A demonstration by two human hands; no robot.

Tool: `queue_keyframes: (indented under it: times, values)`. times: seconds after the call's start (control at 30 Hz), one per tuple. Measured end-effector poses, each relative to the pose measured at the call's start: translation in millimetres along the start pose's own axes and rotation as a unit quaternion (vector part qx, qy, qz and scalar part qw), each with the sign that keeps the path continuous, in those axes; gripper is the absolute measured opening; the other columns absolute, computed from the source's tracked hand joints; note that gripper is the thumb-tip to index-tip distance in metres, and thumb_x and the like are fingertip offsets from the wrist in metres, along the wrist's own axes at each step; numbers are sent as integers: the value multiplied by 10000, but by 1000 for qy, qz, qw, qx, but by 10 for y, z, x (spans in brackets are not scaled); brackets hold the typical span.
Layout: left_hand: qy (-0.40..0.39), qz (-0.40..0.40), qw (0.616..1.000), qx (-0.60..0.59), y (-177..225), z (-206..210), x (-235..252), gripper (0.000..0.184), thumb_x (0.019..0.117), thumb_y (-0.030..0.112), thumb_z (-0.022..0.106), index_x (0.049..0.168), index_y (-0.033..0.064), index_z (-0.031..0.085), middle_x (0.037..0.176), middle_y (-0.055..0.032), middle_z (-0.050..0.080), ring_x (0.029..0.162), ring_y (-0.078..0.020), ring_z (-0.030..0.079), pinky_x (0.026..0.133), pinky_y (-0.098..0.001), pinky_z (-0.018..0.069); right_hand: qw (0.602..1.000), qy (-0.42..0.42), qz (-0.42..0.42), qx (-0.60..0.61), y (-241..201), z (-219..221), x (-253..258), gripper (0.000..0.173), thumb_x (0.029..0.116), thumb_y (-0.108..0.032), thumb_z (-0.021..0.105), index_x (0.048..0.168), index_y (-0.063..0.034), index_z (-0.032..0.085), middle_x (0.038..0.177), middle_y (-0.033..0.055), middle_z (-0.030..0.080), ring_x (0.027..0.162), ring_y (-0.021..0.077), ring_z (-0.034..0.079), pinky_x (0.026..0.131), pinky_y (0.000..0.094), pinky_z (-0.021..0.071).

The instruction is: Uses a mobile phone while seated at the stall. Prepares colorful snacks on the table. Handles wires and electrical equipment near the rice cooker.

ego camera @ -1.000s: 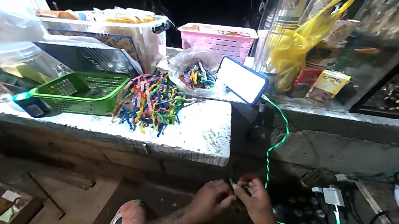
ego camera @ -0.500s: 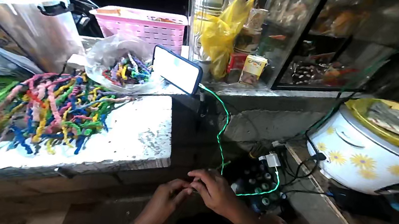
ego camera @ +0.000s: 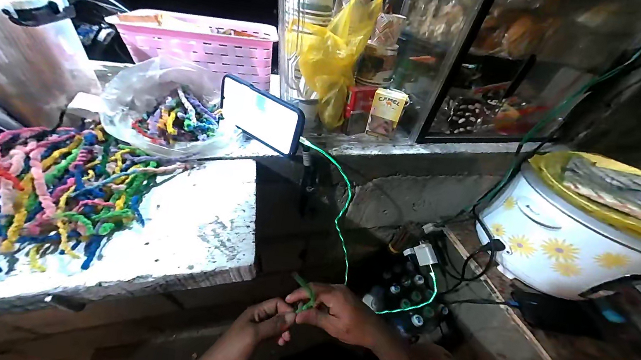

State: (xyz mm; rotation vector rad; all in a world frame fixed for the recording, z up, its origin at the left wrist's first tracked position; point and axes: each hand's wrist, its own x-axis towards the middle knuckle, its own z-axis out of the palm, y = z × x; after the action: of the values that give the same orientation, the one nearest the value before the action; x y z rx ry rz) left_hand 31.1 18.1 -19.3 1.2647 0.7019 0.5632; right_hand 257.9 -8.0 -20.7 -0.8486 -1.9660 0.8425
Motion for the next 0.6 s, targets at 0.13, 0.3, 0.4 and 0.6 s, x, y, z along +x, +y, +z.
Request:
queue_keyframes:
  times: [0.13,0.3,0.4,0.6]
  values:
    - [87,152,963,204,-78,79,-43,108,982,159,642,967,70,701,874,51,698,813,-11,663,789,-197,559,990,71,108,-49,-33,117,9,403,1008,-375,626,991,23,684,805,114,666,705,133,616,672,306,519]
    - [156,274,847,427,-161,70,-12,260,968,281,644,952,47,754,894,-51,734,872,-157,692,831,-357,555,977,106,157,-94,-118,177,13,400,990,-399,648,976,-4,711,813,120,693,731,188,662,695,373,550]
    - [118,109,957,242,-86,102,-36,203,973,222,672,1094,61,699,979,28,708,892,-20,668,840,-219,559,977,83,168,-104,-137,180,26,375,999,-364,640,1020,4,707,868,150,700,797,245,675,755,438,553]
    - [118,49,982,136,-80,88,13,135,990,106,611,1068,50,705,905,38,716,836,-34,681,821,-230,573,983,115,108,-95,-159,234,22,297,1025,-255,610,1133,13,678,1008,159,707,886,209,695,823,350,577]
